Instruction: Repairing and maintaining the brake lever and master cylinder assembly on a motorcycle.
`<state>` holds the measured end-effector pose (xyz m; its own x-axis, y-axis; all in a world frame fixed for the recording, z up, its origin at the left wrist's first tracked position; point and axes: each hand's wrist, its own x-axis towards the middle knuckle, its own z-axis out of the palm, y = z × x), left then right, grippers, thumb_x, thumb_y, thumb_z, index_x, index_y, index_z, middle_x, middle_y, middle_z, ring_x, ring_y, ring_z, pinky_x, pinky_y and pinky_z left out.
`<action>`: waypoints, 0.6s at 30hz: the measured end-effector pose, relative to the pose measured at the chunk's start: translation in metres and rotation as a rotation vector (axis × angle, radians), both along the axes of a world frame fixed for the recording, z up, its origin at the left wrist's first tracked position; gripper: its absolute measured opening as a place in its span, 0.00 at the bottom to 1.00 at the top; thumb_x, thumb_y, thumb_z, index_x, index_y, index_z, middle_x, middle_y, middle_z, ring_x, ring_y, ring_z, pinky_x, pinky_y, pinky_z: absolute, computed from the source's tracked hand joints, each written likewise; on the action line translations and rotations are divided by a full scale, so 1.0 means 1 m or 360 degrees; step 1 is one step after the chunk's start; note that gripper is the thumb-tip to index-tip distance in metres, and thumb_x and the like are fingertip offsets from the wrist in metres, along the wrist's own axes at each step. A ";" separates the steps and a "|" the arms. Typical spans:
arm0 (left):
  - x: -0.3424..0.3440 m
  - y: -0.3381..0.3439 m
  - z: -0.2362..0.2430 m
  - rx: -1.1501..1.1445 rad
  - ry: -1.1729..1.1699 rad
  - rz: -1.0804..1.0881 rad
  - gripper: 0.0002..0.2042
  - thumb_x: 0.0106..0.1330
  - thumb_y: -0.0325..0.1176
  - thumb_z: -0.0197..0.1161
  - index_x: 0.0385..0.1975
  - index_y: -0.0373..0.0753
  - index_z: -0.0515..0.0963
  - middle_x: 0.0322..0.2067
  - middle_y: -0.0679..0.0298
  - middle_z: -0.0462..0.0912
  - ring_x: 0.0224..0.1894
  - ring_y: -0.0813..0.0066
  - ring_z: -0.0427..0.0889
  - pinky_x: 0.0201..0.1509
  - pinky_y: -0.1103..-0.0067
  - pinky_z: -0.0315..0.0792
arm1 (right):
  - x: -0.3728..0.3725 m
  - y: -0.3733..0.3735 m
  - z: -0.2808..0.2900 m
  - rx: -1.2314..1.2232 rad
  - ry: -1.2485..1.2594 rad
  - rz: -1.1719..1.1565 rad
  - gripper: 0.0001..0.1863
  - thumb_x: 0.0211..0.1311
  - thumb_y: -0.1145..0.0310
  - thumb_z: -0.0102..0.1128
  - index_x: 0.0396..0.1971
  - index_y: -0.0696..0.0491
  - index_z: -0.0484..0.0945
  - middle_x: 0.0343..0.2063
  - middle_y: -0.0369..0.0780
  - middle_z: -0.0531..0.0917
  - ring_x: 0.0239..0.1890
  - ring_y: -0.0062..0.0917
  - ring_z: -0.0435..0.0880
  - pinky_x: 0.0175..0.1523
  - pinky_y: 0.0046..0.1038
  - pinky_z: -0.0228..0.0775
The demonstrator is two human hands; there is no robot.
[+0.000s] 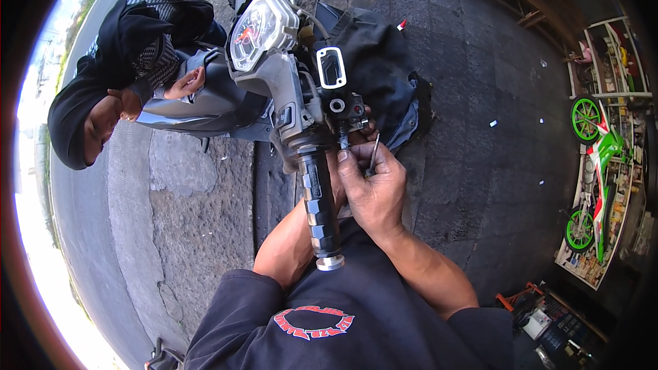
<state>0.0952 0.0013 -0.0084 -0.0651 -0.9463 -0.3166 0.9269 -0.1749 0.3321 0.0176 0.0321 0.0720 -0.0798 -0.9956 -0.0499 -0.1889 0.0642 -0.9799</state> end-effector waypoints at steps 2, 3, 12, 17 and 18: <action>0.000 0.002 0.006 -0.0061 -0.0036 0.0003 0.27 0.75 0.55 0.59 0.61 0.39 0.74 0.51 0.59 0.81 0.47 0.68 0.81 0.56 0.71 0.79 | 0.000 0.000 0.000 -0.0012 -0.0028 0.0003 0.09 0.65 0.70 0.69 0.33 0.61 0.82 0.21 0.37 0.83 0.24 0.17 0.79 0.32 0.25 0.73; -0.001 0.004 0.009 -0.0053 -0.0084 0.0004 0.25 0.74 0.55 0.63 0.58 0.40 0.76 0.50 0.62 0.82 0.47 0.71 0.81 0.55 0.73 0.79 | 0.000 0.000 0.001 -0.0004 -0.0041 0.0005 0.09 0.65 0.70 0.69 0.33 0.61 0.82 0.21 0.37 0.83 0.24 0.17 0.79 0.32 0.25 0.73; 0.001 0.006 0.028 0.0167 -0.0127 -0.0047 0.22 0.71 0.52 0.64 0.48 0.37 0.77 0.42 0.60 0.80 0.44 0.69 0.81 0.50 0.72 0.80 | 0.000 0.001 0.007 0.0045 -0.0064 0.0046 0.09 0.66 0.70 0.70 0.34 0.61 0.82 0.26 0.35 0.84 0.28 0.14 0.78 0.36 0.22 0.73; 0.002 0.011 0.023 0.0251 0.0032 -0.0074 0.18 0.70 0.45 0.65 0.47 0.36 0.76 0.42 0.57 0.80 0.45 0.67 0.81 0.47 0.74 0.82 | 0.001 0.000 0.007 -0.0045 -0.0014 0.0015 0.09 0.65 0.71 0.70 0.33 0.61 0.82 0.22 0.34 0.83 0.25 0.13 0.78 0.31 0.21 0.71; 0.003 0.012 0.020 0.0193 0.0126 -0.0077 0.18 0.70 0.44 0.65 0.47 0.35 0.76 0.43 0.57 0.80 0.45 0.66 0.81 0.47 0.74 0.82 | 0.001 0.000 0.007 -0.0041 -0.0015 0.0011 0.09 0.65 0.70 0.70 0.33 0.61 0.82 0.22 0.34 0.83 0.25 0.14 0.78 0.31 0.22 0.72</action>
<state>0.0979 0.0135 0.0116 -0.1392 -0.8965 -0.4206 0.9388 -0.2546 0.2320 0.0186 0.0322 0.0790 -0.0724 -0.9971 -0.0248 -0.1797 0.0374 -0.9830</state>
